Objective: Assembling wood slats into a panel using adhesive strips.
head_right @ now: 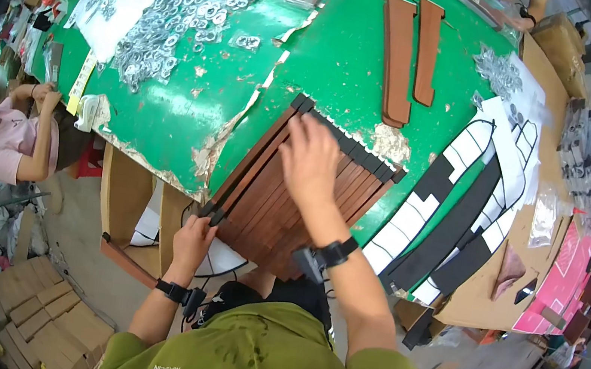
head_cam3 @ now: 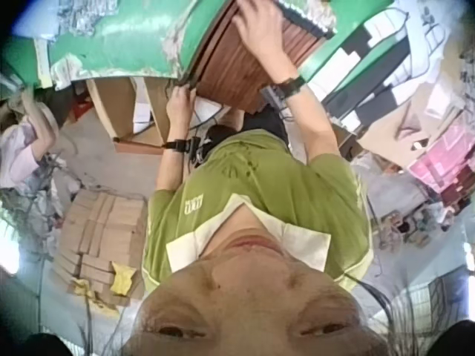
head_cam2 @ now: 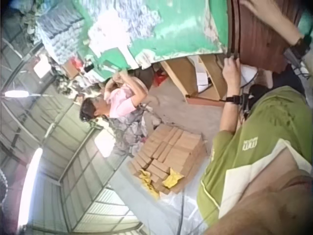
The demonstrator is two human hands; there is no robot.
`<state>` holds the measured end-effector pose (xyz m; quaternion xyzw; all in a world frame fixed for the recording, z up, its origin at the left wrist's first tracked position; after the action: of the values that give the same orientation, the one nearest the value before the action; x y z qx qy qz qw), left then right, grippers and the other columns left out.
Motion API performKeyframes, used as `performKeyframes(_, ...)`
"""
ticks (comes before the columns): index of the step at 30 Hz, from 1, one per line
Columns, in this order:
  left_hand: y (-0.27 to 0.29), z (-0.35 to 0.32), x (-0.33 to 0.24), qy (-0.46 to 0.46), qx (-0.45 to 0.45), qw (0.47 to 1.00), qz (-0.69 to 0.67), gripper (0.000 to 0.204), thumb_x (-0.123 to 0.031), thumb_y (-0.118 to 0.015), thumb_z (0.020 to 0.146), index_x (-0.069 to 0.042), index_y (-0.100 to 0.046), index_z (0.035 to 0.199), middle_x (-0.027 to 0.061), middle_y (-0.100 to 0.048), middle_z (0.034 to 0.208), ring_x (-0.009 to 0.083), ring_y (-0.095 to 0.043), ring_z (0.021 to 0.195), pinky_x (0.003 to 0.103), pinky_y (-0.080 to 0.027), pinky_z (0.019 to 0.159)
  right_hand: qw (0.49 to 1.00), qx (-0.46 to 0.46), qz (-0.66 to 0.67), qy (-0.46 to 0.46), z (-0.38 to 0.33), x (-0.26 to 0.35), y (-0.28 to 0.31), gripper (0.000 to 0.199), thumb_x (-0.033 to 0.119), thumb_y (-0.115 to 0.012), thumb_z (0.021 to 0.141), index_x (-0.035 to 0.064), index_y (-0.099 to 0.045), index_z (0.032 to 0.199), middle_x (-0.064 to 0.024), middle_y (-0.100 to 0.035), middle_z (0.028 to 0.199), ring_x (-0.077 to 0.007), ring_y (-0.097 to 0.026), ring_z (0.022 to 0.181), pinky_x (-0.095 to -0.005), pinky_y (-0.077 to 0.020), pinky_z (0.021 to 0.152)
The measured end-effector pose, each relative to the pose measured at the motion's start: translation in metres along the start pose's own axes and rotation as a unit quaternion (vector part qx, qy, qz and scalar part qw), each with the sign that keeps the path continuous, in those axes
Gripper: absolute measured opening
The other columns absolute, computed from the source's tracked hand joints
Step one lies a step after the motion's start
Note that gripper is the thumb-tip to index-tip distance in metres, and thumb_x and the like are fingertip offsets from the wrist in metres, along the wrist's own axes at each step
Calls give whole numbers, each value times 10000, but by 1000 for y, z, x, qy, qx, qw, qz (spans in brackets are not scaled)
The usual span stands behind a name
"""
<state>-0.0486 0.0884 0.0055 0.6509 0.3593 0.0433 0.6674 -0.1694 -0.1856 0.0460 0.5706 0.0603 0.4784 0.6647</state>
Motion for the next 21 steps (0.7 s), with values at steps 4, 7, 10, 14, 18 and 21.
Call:
performKeyframes(4, 6, 1, -4, 9, 43, 999, 21, 237, -176, -749, 829, -68, -637, 1009, 87, -581, 841, 292, -631, 690, 390, -511, 585, 998, -1, -46, -41, 41, -47, -4, 543, 216, -767, 790, 45, -581, 1270, -137, -559, 1292, -345, -525, 1157, -454, -425, 972)
performKeyframes(7, 9, -3, -8, 18, 57, 998, 36, 253, -177, -745, 834, -69, -638, 1037, 94, -587, 847, 297, -637, 697, 388, -516, 582, 997, 47, -49, -48, 50, -53, -15, 516, 215, -769, 790, 37, -604, 1245, -127, -596, 1239, -327, -538, 1142, -446, -430, 961)
performKeyframes(10, 18, -9, -9, 38, 75, 995, 52, 272, -179, -736, 845, -68, -638, 1074, 103, -593, 856, 306, -639, 700, 388, -519, 585, 995, 53, -57, -60, 52, -50, -21, 476, 209, -770, 782, 35, -627, 1202, -121, -626, 1169, -318, -575, 1089, -435, -458, 922)
performKeyframes(14, 38, 2, -10, 53, 85, 995, -10, 325, -229, -719, 861, -80, -633, 1136, 106, -597, 891, 316, -646, 718, 388, -531, 585, 993, 55, -79, -69, 49, -45, -21, 437, 198, -767, 781, 31, -632, 1161, -127, -634, 1124, -327, -602, 1026, -430, -491, 874)
performKeyframes(18, 45, 72, -41, -39, -22, 998, -40, 386, -276, -728, 859, -63, -612, 1159, 111, -619, 911, 313, -657, 713, 387, -535, 576, 998, 17, -38, -53, 49, -40, -28, 376, 139, -764, 775, 28, -603, 1096, -139, -625, 1116, -335, -605, 996, -435, -503, 859)
performKeyframes(21, 24, 103, -54, 1, 104, 994, 16, 439, -303, -739, 849, -30, -600, 1163, 148, -650, 925, 349, -663, 776, 410, -541, 648, 999, 5, 9, -36, 48, -43, -38, 383, 107, -763, 769, 28, -572, 1091, -147, -617, 1145, -331, -597, 1020, -437, -494, 884)
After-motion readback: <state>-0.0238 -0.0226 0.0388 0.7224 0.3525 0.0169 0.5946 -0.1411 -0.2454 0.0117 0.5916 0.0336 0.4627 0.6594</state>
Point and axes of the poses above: each hand's wrist, its own z-axis towards the middle knuckle, its own y-axis out of the back of the hand, x = y × z, the point moved 4 cm from there along z, towards the middle knuckle
